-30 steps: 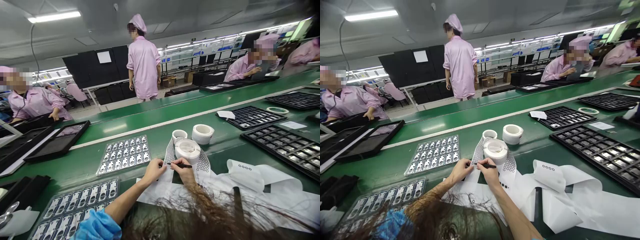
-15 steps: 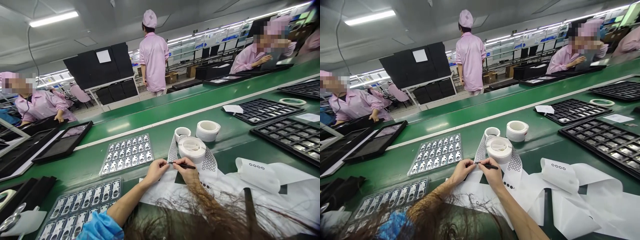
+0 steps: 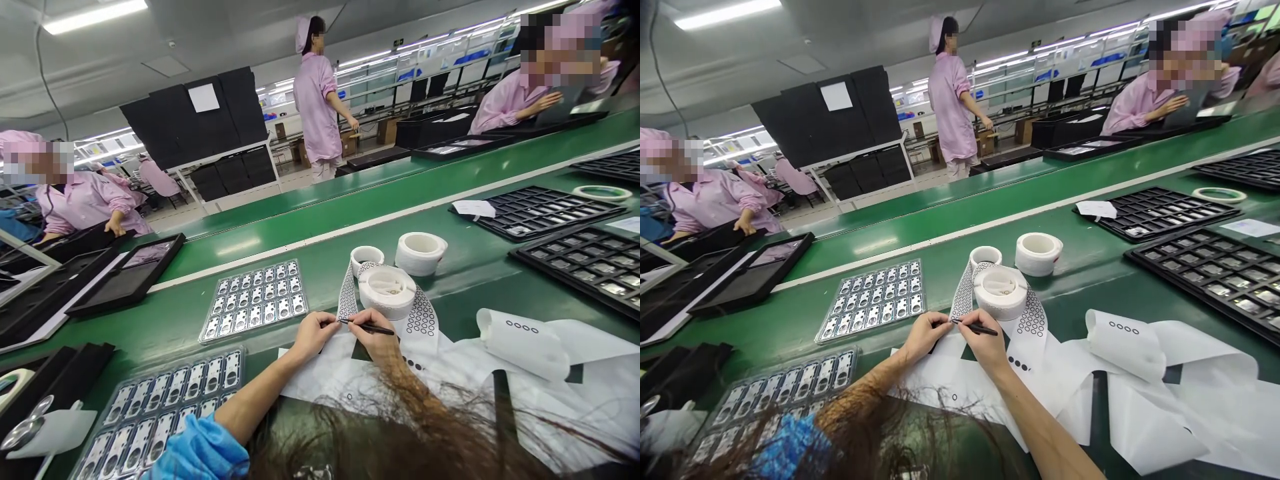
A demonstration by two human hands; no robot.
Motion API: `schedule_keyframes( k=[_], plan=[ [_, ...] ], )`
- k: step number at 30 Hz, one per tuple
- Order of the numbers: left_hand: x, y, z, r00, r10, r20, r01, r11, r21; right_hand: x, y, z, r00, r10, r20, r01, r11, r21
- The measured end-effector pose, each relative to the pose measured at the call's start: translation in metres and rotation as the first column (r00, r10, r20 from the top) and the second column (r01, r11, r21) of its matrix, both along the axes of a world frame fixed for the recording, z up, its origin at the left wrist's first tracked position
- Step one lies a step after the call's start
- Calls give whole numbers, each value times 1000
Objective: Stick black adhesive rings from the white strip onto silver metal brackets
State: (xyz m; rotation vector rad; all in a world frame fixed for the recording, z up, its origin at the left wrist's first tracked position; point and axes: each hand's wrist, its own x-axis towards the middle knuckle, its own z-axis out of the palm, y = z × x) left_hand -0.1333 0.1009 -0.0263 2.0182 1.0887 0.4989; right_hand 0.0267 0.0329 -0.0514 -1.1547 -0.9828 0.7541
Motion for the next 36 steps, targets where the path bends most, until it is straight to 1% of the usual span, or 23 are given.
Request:
schedule_keyframes(
  k=[8, 18, 24, 32, 36],
  plan=[
    [0, 1, -4, 1000, -3, 9, 3, 1000, 0, 0, -1, 2, 1000, -9, 4, 9, 1000, 5],
    [0, 0, 0, 1000, 5, -1, -5, 1000, 20, 0, 0, 1, 1000, 0, 19, 0, 1000, -3],
    [0, 1, -3, 1000, 8, 1, -8, 1000, 16, 0, -1, 0, 1000, -3, 10, 3, 1000, 9],
    [0, 1, -3, 1000, 1, 30, -2, 1000, 14, -1, -2, 2, 1000, 5, 21, -5, 1000, 22],
    [-1, 1, -4, 998, 7, 61, -8, 1000, 8, 0, -1, 1, 1000, -15, 19, 15, 999, 33]
  ],
)
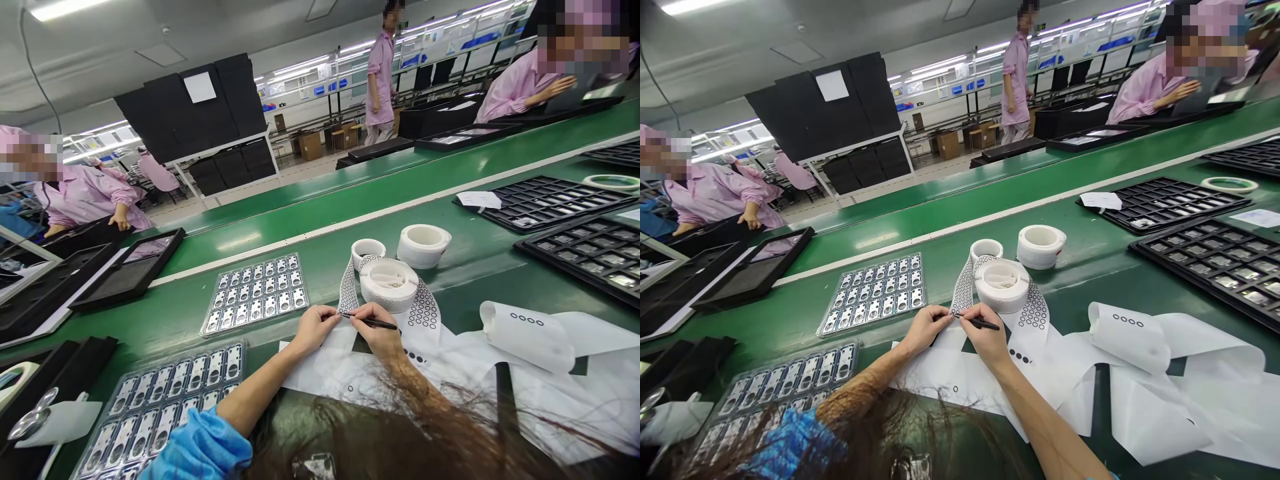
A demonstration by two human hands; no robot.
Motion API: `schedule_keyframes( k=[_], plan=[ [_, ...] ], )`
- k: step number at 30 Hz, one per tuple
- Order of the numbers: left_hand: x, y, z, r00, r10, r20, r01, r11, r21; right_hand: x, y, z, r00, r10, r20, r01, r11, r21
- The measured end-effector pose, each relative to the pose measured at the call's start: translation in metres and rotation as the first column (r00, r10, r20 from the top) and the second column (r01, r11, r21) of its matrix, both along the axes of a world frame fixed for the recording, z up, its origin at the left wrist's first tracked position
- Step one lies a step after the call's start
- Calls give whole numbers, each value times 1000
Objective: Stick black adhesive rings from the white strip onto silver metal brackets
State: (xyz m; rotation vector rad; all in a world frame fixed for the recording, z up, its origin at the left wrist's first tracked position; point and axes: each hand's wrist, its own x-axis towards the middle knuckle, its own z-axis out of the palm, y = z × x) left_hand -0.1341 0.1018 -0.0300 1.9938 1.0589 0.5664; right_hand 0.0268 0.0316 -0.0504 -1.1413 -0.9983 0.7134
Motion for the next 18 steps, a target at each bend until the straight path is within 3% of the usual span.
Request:
schedule_keyframes(
  k=[8, 18],
  plan=[
    [-2, 4, -13, 996, 46, 77, -42, 998, -42, 0, 0, -2, 1000, -10, 2, 10, 1000, 21],
    [-1, 4, -8, 997, 8, 80, -3, 999, -54, 1, 2, -6, 1000, 4, 15, -4, 999, 33]
  ],
)
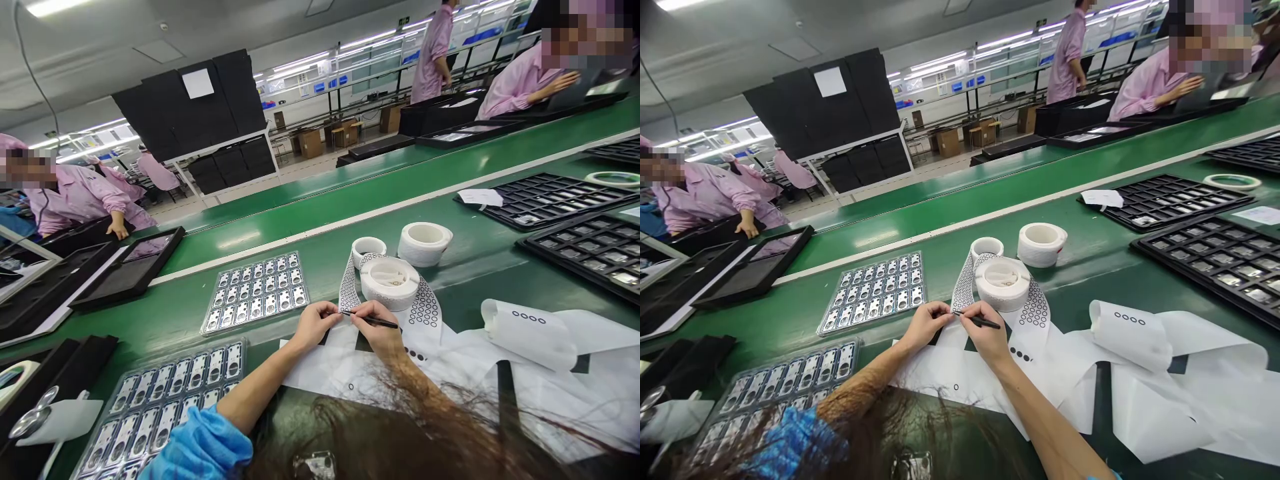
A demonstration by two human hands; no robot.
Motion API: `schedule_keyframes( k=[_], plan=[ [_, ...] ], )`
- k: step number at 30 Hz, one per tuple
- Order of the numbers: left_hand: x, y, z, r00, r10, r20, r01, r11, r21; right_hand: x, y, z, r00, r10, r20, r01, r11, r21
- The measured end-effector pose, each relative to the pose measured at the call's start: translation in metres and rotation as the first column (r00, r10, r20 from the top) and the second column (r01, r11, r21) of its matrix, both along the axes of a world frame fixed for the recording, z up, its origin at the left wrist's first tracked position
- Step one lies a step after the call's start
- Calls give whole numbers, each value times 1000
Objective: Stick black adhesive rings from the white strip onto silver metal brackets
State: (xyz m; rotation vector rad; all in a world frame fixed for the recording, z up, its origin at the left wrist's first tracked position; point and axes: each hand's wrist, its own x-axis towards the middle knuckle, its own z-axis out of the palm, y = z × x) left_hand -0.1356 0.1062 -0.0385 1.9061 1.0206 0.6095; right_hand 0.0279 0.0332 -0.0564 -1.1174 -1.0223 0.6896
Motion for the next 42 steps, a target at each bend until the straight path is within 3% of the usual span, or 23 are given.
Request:
schedule_keyframes(
  k=[19, 28, 31, 34, 37, 40, 41, 42],
  plan=[
    [1, 0, -2, 1000, 28, 7, -28, 999, -35, 0, 0, -1, 1000, 16, -1, -16, 999, -40],
    [1, -6, 5, 1000, 5, -10, -6, 1000, -28, -2, -3, -1, 1000, 24, -13, -25, 999, -37],
    [5, -5, 8, 1000, 10, -26, -10, 1000, -10, -2, -6, 8, 999, 19, -29, -19, 1000, -10],
    [4, -7, 22, 998, 46, -36, -45, 999, 30, -1, -21, 28, 997, -11, -78, 12, 1000, 13],
    [-15, -32, 46, 996, 86, -39, -83, 993, 84, -5, -58, 50, 988, -30, -151, 36, 999, 32],
    [-51, -84, 63, 998, 40, -44, -33, 988, 148, -18, -110, 58, 987, -10, -160, 13, 1000, 19],
    [-65, -106, 63, 997, -6, -73, 20, 979, 203, -24, -128, 56, 986, -11, -164, 6, 1000, -30],
    [-78, -129, 61, 972, -110, -207, 185, 903, 389, -31, -146, 52, 985, 0, -170, -14, 997, -78]
  ],
)
